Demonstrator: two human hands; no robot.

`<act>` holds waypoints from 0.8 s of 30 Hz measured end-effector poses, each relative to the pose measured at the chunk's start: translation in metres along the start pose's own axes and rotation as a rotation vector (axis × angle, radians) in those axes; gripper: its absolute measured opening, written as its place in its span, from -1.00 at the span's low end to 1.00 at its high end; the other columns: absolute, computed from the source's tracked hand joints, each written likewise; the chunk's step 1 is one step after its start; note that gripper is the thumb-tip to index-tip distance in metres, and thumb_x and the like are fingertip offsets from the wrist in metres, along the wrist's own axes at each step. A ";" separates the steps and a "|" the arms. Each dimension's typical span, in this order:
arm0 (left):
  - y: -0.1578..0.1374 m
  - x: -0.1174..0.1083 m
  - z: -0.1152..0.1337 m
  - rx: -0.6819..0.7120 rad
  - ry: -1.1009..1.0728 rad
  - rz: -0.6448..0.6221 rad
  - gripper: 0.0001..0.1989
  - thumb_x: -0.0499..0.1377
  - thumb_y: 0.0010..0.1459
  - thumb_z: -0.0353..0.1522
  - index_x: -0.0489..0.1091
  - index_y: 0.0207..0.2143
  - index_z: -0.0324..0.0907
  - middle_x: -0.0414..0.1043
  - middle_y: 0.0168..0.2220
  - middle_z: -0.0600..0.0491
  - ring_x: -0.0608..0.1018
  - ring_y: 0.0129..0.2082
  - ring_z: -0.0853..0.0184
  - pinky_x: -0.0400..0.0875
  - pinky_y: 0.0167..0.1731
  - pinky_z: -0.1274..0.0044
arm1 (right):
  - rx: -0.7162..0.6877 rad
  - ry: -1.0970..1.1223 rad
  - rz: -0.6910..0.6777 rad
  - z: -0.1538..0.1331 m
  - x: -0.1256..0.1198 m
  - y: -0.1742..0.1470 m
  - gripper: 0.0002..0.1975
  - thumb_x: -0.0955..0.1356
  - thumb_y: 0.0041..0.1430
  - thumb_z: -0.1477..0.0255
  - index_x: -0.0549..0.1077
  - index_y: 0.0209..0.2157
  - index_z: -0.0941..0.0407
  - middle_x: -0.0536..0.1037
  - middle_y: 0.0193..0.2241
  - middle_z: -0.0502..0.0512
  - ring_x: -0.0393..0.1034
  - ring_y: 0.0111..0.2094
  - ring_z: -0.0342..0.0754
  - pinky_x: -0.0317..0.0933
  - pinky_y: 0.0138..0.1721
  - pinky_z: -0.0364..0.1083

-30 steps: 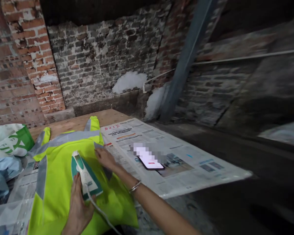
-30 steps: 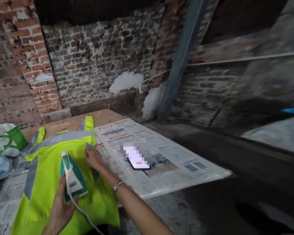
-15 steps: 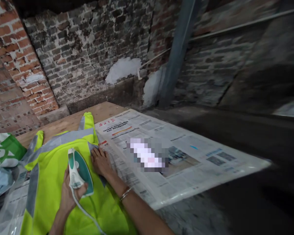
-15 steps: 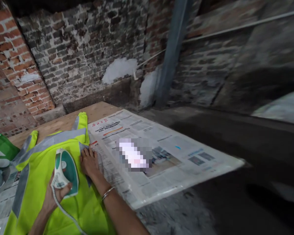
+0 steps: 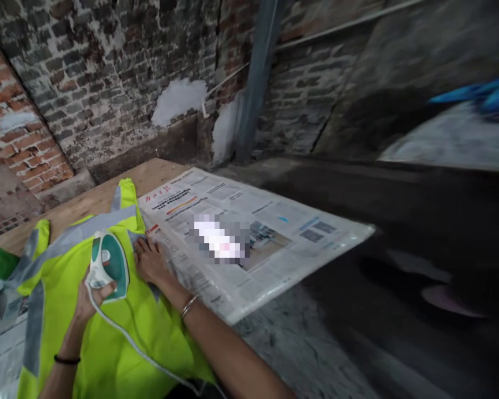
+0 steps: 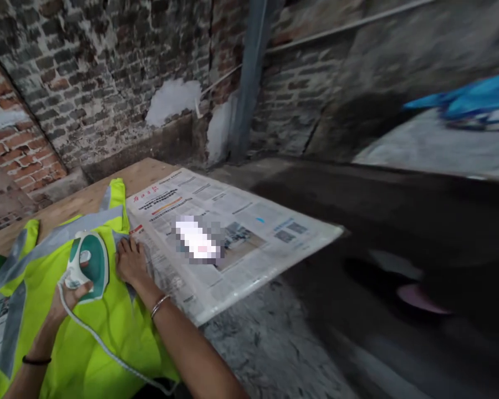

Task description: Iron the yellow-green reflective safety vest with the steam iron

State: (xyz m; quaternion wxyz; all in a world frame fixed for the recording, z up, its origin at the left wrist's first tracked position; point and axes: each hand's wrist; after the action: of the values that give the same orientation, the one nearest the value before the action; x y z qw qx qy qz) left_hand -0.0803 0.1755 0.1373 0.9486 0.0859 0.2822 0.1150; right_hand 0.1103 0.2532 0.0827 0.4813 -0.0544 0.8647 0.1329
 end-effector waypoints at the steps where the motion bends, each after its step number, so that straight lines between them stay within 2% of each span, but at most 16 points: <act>1: -0.015 -0.007 -0.001 -0.024 0.013 -0.012 -0.21 0.45 -0.20 0.02 0.51 0.05 -0.19 0.65 -0.32 -0.05 0.61 -0.38 0.21 0.61 -0.30 0.37 | 0.005 -0.007 -0.013 0.000 0.000 0.000 -0.43 0.08 0.52 0.31 0.29 0.42 0.17 0.20 0.48 0.23 -0.07 0.51 0.20 -0.15 0.43 0.24; 4: -0.067 -0.031 -0.009 -0.100 0.089 0.014 -0.25 0.44 -0.19 0.05 0.53 0.02 -0.13 0.63 -0.35 0.03 0.59 -0.43 0.22 0.59 -0.41 0.43 | 0.001 -0.016 -0.035 -0.001 0.003 -0.001 -0.42 0.09 0.52 0.28 0.29 0.42 0.17 0.20 0.47 0.23 -0.06 0.50 0.20 -0.15 0.43 0.24; 7: -0.111 -0.055 -0.027 -0.148 0.132 0.154 -0.25 0.40 -0.13 0.11 0.53 0.05 -0.09 0.64 -0.29 0.05 0.61 -0.40 0.24 0.58 -0.39 0.48 | -0.007 -0.020 -0.034 0.000 0.005 -0.002 -0.40 0.12 0.51 0.25 0.28 0.43 0.19 0.20 0.47 0.24 -0.06 0.50 0.23 -0.15 0.43 0.24; 9: -0.127 -0.069 -0.039 -0.167 0.140 0.173 -0.24 0.40 -0.14 0.13 0.54 0.04 -0.09 0.64 -0.28 0.04 0.61 -0.40 0.24 0.57 -0.39 0.50 | -0.014 -0.027 -0.025 0.000 0.007 -0.002 -0.39 0.13 0.50 0.22 0.29 0.42 0.21 0.20 0.47 0.25 -0.05 0.49 0.26 -0.15 0.42 0.25; 11: -0.132 -0.080 -0.046 -0.174 0.147 0.133 -0.25 0.41 -0.17 0.12 0.55 0.01 -0.10 0.64 -0.29 0.02 0.60 -0.41 0.22 0.56 -0.42 0.49 | -0.015 -0.033 -0.019 0.000 0.010 -0.003 -0.39 0.15 0.50 0.20 0.30 0.42 0.20 0.21 0.47 0.27 -0.05 0.49 0.28 -0.15 0.42 0.25; 14: -0.113 -0.083 -0.046 -0.145 0.133 0.110 -0.32 0.41 -0.16 0.08 0.57 -0.03 -0.09 0.60 -0.36 0.04 0.58 -0.41 0.20 0.55 -0.42 0.46 | -0.004 -0.036 -0.012 0.000 0.013 -0.003 -0.41 0.15 0.49 0.23 0.33 0.41 0.17 0.24 0.45 0.27 -0.03 0.48 0.28 -0.15 0.41 0.25; 18: -0.047 -0.066 -0.032 -0.080 0.092 0.042 -0.36 0.41 -0.23 -0.01 0.56 -0.08 -0.09 0.53 -0.48 0.11 0.52 -0.49 0.21 0.52 -0.45 0.41 | -0.004 -0.047 0.008 0.002 0.019 -0.001 -0.41 0.14 0.48 0.26 0.33 0.40 0.17 0.24 0.45 0.24 -0.02 0.48 0.27 -0.14 0.41 0.26; 21: 0.008 -0.047 -0.025 -0.051 0.072 0.041 -0.34 0.39 -0.27 -0.02 0.54 -0.08 -0.13 0.56 -0.41 0.07 0.54 -0.45 0.20 0.56 -0.39 0.37 | -0.014 -0.064 0.029 0.006 0.023 0.000 -0.40 0.14 0.48 0.24 0.33 0.40 0.17 0.26 0.45 0.24 -0.01 0.47 0.27 -0.13 0.40 0.26; 24: 0.037 -0.032 -0.025 -0.038 0.067 0.043 -0.33 0.39 -0.27 -0.03 0.53 -0.07 -0.14 0.58 -0.30 0.01 0.57 -0.37 0.20 0.60 -0.31 0.36 | -0.031 -0.080 0.045 0.010 0.026 0.001 -0.41 0.13 0.49 0.24 0.34 0.40 0.15 0.28 0.43 0.25 0.02 0.46 0.26 -0.11 0.38 0.25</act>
State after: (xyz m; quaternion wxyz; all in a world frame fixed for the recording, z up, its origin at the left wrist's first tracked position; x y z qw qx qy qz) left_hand -0.1266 0.2049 0.1422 0.9374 0.0701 0.3096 0.1435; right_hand 0.1042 0.2574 0.0557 0.5114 -0.0370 0.8437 0.1590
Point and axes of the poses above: each hand's wrist, its own y-axis towards the middle knuckle, its own x-axis out of the palm, z = x × y
